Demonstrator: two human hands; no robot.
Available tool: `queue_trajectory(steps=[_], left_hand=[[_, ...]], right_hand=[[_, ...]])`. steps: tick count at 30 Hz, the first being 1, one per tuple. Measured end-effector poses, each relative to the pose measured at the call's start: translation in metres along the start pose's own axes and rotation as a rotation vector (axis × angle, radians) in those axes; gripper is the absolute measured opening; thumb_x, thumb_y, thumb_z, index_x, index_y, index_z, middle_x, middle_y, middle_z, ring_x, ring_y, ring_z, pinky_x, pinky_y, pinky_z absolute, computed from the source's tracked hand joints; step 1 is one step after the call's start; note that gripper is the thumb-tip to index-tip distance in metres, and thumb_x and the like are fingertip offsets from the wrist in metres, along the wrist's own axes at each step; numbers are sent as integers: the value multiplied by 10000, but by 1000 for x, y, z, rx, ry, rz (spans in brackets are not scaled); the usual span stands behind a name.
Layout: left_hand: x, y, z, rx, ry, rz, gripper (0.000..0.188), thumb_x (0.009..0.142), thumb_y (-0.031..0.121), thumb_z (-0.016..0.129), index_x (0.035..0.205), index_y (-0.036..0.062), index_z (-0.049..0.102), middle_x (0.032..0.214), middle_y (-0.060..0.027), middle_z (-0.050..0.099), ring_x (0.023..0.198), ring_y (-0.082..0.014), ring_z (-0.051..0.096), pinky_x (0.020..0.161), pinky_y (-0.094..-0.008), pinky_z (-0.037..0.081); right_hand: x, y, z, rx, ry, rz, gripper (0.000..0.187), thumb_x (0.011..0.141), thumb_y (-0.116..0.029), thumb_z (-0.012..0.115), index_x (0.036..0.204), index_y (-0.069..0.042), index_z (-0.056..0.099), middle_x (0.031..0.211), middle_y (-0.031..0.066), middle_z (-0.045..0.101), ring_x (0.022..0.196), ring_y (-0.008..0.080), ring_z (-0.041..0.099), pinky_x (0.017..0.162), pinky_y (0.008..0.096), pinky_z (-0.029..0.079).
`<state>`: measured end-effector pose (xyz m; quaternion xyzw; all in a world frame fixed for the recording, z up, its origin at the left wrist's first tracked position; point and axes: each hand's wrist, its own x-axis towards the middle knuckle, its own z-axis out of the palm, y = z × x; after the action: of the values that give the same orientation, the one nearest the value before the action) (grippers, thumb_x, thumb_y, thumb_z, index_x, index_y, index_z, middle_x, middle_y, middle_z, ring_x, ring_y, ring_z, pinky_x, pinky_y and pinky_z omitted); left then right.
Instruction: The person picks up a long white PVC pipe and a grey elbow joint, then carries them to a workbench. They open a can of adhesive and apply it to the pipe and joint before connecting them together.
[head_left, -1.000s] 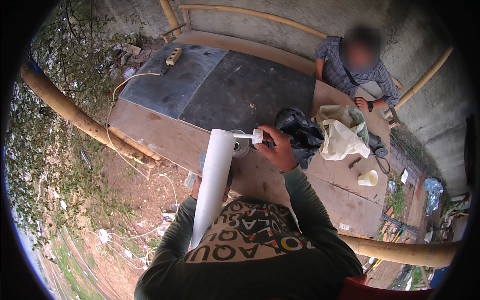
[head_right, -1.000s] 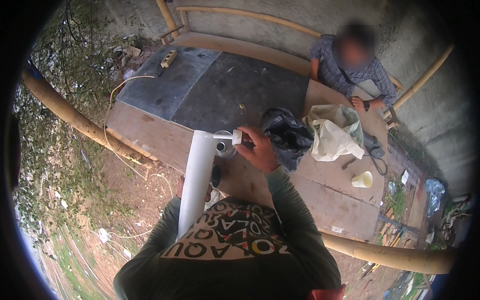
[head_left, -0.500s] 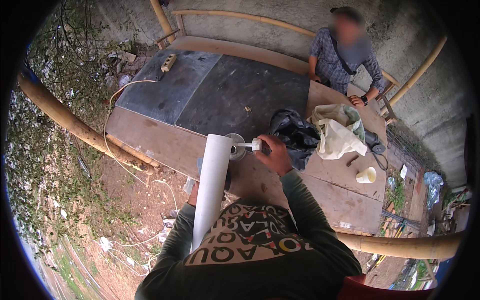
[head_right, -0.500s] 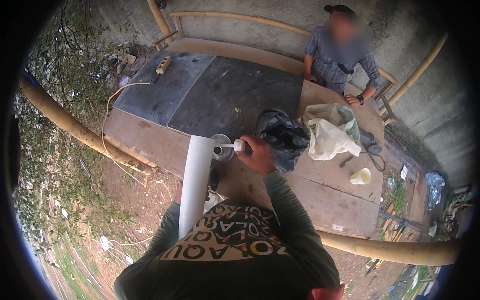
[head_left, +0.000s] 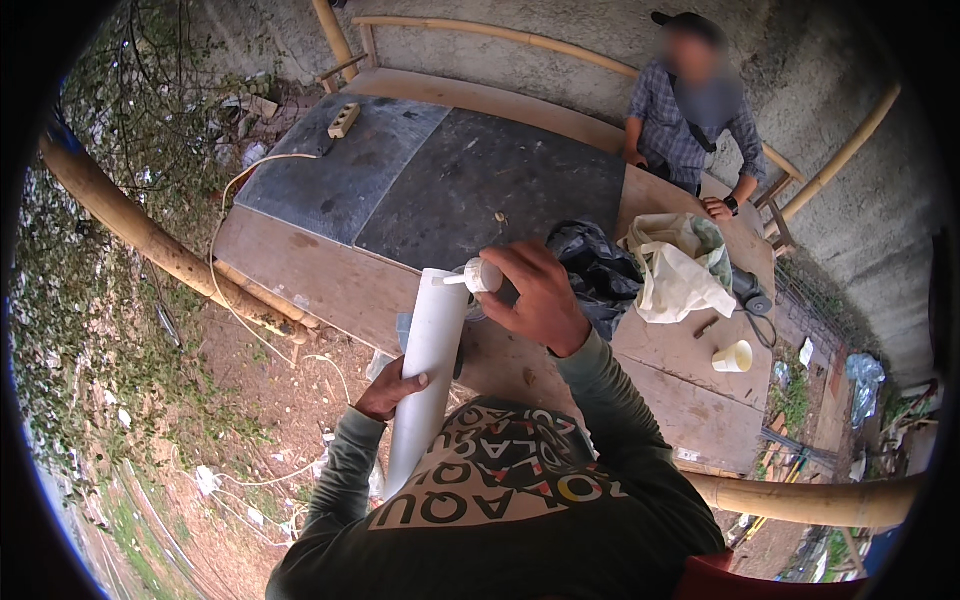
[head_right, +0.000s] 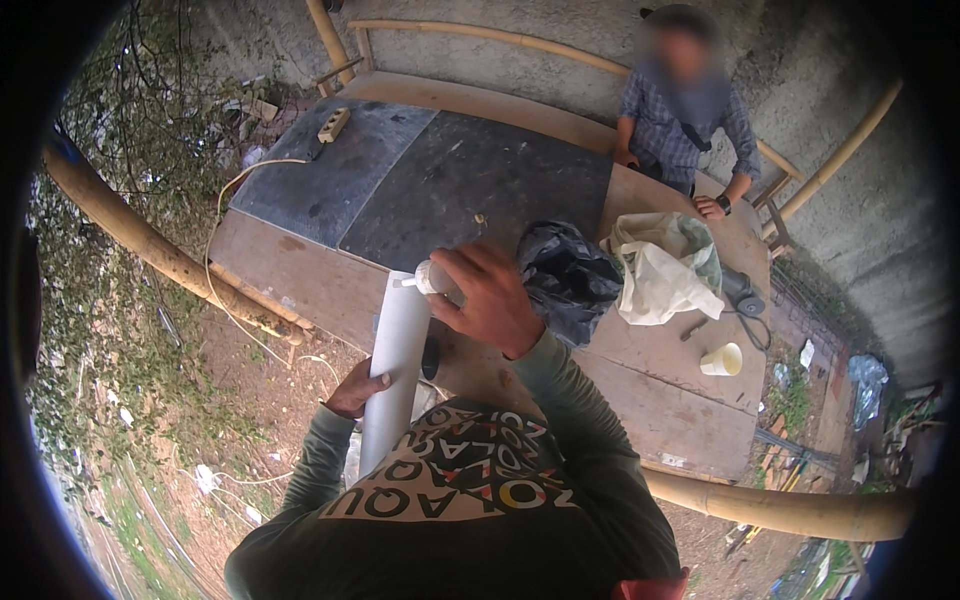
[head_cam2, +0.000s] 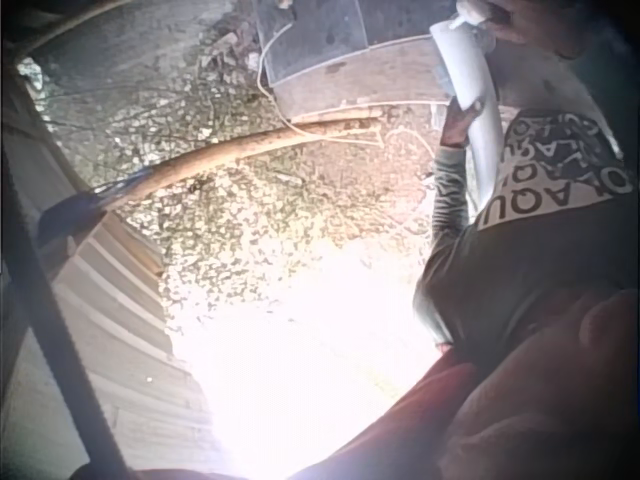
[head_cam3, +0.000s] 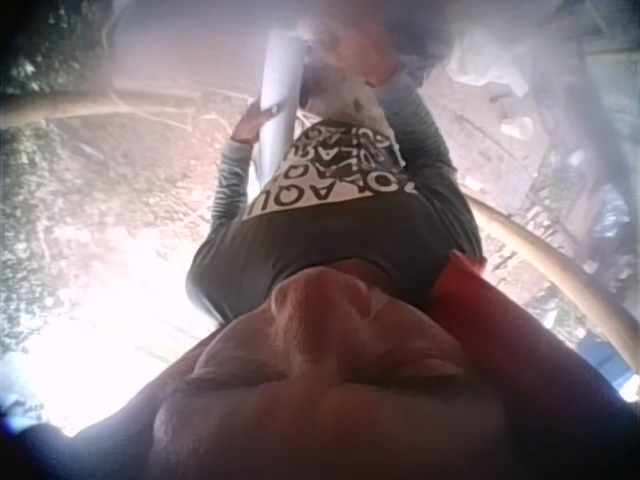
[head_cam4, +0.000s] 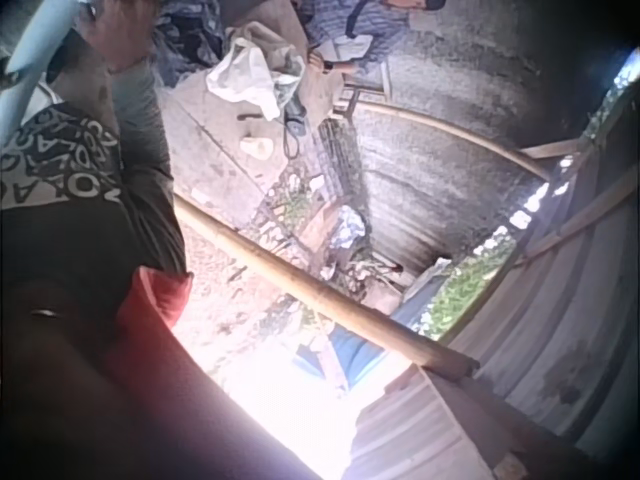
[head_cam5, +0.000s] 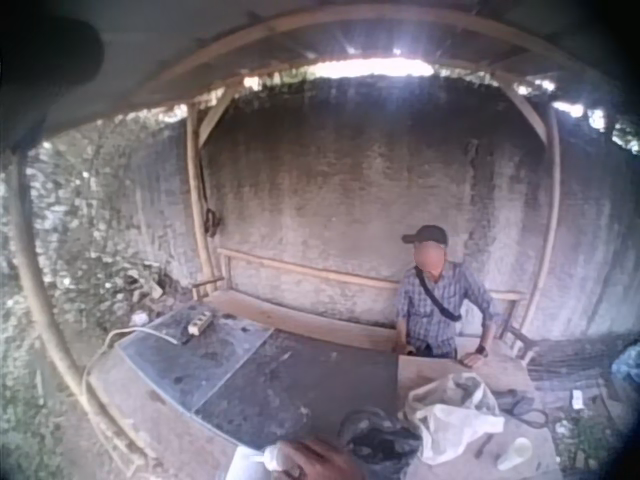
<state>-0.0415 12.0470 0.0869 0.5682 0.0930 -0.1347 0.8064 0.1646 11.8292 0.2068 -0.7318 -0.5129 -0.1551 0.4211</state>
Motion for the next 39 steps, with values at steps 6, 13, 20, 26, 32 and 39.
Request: queue_trajectory(steps=[6,13,20,26,32,39], left_hand=[[2,-22,-5,-213,126,31,788,872,589,662,1328,-34,505,1076,-149,656,925,-252,664,798,-378,557],[25,-35,10,-504,38,153,652,933,573,373,1092,-23,585,743,-205,587,507,-315,567,444,-402,465],[34,-40,12,-850,-57,19,986,819,835,253,1102,-49,585,724,-217,572,512,-325,548,465,-393,455],[38,-55,-2,-739,-133,-7,1103,742,938,202,1118,-26,584,737,-188,563,535,-291,516,493,-376,449],[43,-69,-24,-788,-242,-136,1128,722,972,277,1229,6,565,957,-157,616,763,-281,595,650,-406,499],[15,-37,-6,-581,113,24,844,842,714,567,1227,-37,559,971,-202,656,916,-343,670,700,-452,572]], right_hand=[[-37,34,24,129,54,151,481,758,-104,769,1212,-25,633,1051,135,663,876,254,665,779,355,548],[-82,67,35,332,56,375,466,758,-91,770,1199,-27,635,1010,119,680,822,210,648,776,336,533],[-84,83,36,284,31,418,462,773,-74,763,1208,-5,626,1048,125,689,924,202,695,845,333,549],[-47,60,29,125,-1,207,455,746,-116,785,1170,-26,646,1034,131,675,917,265,673,805,360,544],[-9,17,-13,23,8,66,449,719,-119,788,1144,-44,662,1027,148,667,886,316,647,783,401,538],[-10,17,6,115,52,108,466,741,-110,773,1187,-41,656,1022,138,674,853,272,654,758,376,540]])
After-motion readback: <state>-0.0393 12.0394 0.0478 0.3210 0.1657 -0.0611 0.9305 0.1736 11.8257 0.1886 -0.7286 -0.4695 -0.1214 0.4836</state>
